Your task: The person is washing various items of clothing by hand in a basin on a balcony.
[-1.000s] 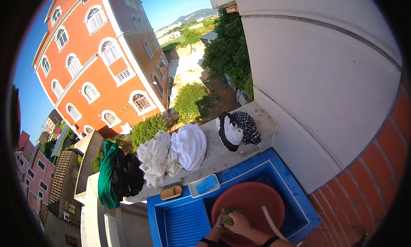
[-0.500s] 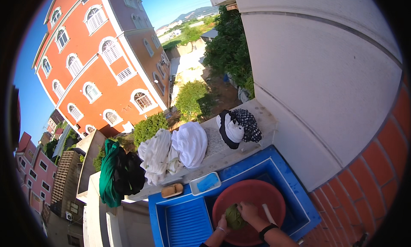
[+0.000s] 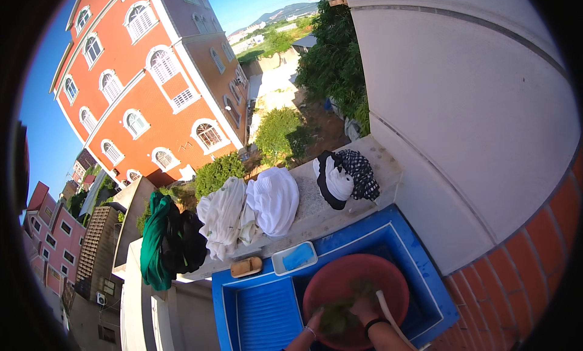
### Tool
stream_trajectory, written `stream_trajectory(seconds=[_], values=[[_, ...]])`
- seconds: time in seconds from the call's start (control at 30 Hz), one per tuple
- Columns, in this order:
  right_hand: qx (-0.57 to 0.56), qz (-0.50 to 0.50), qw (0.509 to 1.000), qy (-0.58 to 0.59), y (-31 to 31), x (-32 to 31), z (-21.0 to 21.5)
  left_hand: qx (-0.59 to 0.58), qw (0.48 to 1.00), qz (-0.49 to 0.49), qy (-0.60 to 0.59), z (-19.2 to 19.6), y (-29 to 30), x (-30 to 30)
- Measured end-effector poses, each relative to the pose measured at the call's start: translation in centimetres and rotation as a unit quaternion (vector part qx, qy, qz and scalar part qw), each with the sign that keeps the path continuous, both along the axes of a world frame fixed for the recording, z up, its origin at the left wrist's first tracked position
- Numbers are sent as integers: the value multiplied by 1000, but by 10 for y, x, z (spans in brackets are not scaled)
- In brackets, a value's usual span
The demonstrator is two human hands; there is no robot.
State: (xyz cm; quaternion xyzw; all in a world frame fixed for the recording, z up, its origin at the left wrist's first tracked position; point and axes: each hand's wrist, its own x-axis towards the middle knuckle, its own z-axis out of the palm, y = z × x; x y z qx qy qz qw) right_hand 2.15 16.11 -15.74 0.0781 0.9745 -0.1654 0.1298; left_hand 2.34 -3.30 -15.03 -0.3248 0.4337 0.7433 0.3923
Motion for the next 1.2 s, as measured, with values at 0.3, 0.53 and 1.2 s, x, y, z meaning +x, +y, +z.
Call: stream_trajectory(seconds=[0.3, 0.53, 1.2], values=[[-298, 41, 940, 161, -34, 7, 166, 62, 990, 38, -117, 133, 34, -30], [-300, 0, 911, 283, -70, 15, 180, 139, 987, 80, -31, 104, 37, -21], [-2, 46, 999, -20, -18, -5, 137, -122, 992, -6, -23, 154, -1, -3]])
